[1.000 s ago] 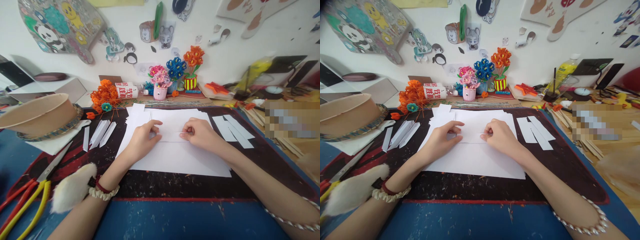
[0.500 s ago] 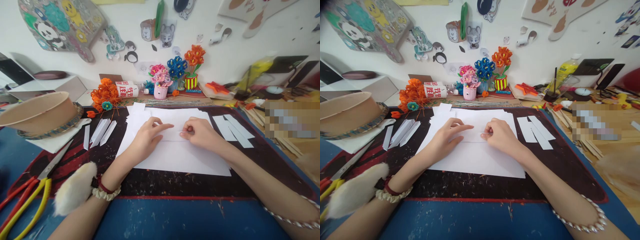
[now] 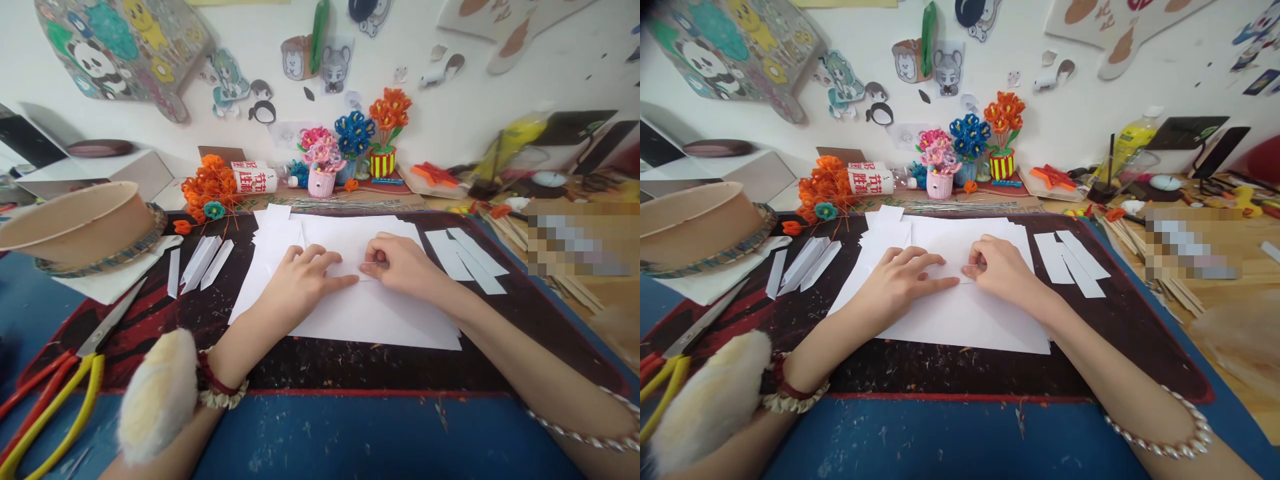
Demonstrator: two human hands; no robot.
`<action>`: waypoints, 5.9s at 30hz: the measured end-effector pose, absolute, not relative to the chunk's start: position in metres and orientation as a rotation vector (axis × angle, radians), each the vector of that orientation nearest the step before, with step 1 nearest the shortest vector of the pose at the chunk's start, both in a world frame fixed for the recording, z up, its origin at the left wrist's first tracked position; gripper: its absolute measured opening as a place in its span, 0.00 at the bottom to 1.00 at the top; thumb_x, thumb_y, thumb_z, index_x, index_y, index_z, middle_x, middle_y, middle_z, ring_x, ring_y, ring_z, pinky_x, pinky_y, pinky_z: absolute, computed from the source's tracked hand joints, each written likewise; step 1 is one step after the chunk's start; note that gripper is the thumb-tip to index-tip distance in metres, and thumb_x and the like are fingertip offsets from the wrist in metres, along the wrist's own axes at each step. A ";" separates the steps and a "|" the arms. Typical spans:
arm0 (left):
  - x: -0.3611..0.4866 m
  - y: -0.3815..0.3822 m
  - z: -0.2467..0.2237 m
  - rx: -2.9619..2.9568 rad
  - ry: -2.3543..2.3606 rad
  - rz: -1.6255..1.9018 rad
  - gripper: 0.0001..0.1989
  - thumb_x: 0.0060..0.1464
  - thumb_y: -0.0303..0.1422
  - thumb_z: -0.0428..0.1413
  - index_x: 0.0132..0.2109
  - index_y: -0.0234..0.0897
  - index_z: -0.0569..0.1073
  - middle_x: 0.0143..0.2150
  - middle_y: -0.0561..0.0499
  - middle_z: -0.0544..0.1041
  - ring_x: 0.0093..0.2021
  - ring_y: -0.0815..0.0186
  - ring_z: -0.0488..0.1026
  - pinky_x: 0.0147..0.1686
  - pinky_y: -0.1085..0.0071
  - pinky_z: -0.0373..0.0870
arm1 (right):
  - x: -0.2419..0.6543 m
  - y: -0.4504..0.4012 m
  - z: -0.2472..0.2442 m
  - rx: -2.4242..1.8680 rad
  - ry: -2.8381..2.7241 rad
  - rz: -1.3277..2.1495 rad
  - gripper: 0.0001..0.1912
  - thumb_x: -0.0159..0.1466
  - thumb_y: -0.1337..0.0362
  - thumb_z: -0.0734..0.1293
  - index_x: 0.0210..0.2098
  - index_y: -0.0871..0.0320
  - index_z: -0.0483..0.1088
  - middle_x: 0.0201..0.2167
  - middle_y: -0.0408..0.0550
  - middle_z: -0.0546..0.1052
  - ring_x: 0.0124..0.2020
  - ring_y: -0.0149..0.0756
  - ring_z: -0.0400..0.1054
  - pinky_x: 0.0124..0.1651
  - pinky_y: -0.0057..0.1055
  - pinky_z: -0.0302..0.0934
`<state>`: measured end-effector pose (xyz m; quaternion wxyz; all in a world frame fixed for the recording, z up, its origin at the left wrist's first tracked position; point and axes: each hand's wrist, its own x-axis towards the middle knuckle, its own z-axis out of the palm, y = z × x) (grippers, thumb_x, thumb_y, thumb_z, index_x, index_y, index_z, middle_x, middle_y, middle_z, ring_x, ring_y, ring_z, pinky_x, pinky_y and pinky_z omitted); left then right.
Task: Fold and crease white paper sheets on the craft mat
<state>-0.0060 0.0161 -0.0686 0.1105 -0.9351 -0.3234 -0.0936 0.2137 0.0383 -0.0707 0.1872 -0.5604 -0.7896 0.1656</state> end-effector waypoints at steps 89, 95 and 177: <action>-0.009 0.014 -0.054 -2.824 -0.936 -0.374 0.10 0.63 0.28 0.49 0.40 0.34 0.75 0.32 0.49 0.77 0.37 0.64 0.73 0.42 0.65 0.67 | 0.221 0.036 -0.060 -1.079 -2.395 0.658 0.09 0.57 0.56 0.71 0.35 0.52 0.72 0.39 0.46 0.72 0.45 0.41 0.65 0.47 0.37 0.59; -0.013 0.016 -0.061 -2.869 -1.046 -0.537 0.08 0.60 0.28 0.54 0.44 0.37 0.76 0.39 0.48 0.79 0.40 0.62 0.74 0.42 0.62 0.69 | 0.222 0.036 -0.062 -1.095 -2.412 0.653 0.08 0.59 0.57 0.70 0.36 0.52 0.71 0.40 0.46 0.73 0.45 0.41 0.65 0.48 0.38 0.59; -0.003 0.031 -0.068 -2.774 -1.902 -0.836 0.04 0.53 0.31 0.59 0.31 0.38 0.73 0.32 0.52 0.76 0.39 0.60 0.69 0.39 0.61 0.62 | 0.221 0.049 -0.070 -1.360 -2.215 0.809 0.04 0.53 0.64 0.71 0.29 0.55 0.72 0.34 0.46 0.72 0.37 0.38 0.66 0.42 0.37 0.64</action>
